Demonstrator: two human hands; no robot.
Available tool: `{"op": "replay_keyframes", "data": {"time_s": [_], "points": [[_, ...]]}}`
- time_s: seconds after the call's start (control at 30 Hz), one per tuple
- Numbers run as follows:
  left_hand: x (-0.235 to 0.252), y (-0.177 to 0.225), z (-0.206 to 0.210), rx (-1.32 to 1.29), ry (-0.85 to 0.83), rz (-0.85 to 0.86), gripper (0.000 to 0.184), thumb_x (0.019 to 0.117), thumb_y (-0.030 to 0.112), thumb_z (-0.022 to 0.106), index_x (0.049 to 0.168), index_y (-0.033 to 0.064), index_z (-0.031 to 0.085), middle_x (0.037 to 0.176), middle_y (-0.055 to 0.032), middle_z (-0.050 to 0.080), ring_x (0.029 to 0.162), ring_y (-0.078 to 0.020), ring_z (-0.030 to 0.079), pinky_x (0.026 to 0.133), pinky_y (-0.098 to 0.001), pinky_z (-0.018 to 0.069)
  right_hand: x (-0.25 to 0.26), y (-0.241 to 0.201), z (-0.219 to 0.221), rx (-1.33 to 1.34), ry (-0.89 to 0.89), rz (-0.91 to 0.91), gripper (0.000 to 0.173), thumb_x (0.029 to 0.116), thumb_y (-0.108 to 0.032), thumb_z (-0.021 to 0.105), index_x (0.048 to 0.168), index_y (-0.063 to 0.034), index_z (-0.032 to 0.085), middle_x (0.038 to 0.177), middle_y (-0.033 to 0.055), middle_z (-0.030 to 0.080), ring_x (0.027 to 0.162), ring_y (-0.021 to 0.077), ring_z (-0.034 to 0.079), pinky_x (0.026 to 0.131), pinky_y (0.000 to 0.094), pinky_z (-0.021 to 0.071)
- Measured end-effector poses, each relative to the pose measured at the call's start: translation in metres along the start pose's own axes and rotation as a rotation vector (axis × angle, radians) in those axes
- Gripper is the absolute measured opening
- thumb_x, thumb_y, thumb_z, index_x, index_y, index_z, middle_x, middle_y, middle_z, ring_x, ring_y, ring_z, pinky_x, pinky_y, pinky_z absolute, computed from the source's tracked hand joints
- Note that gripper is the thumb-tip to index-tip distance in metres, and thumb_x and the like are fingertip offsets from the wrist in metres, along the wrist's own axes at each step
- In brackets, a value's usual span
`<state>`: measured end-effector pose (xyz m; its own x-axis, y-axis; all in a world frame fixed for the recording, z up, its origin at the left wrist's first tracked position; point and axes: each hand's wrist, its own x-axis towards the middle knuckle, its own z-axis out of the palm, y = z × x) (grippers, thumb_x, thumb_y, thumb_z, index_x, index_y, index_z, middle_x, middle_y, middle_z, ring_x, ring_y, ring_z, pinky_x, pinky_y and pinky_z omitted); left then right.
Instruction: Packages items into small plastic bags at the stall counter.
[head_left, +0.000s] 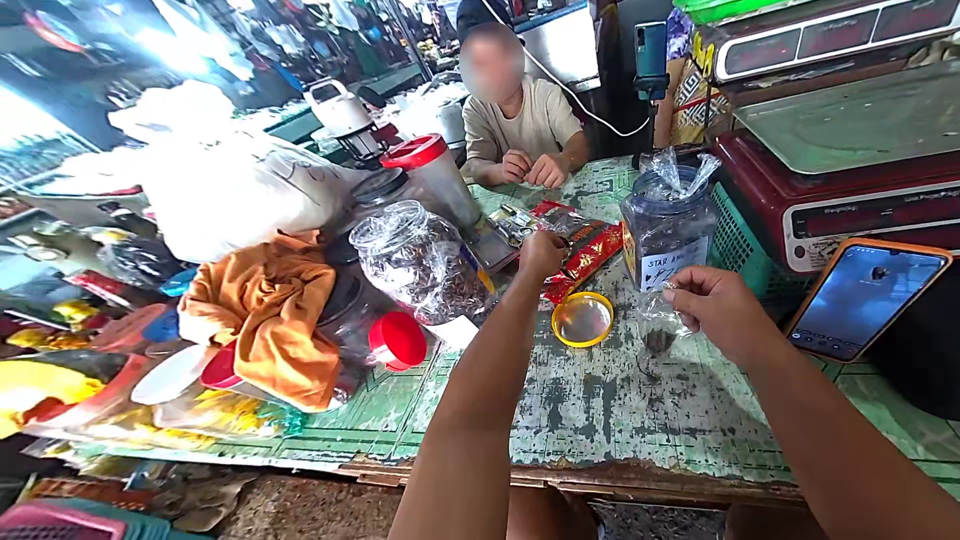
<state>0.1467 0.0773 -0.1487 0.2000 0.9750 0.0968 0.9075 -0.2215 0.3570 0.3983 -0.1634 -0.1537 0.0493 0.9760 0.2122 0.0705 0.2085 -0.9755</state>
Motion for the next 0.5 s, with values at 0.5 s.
{"op": "replay_keyframes", "data": {"time_s": [0.5], "points": [[-0.107,0.091,-0.038,-0.456,0.183,0.334,0.019,0.0967,0.016,0.071,0.113,0.0101,0.077,0.105,-0.0022,0.077,0.091,-0.009,0.073,0.087,-0.0333,0.0606,-0.003,0.001,0.007,0.056,0.046,0.059,0.01,0.102,-0.009,0.062,0.098,-0.0018,0.067,0.075,0.0064,0.063,0.056,0.0114,0.056,0.052,0.0237,0.0499]]}}
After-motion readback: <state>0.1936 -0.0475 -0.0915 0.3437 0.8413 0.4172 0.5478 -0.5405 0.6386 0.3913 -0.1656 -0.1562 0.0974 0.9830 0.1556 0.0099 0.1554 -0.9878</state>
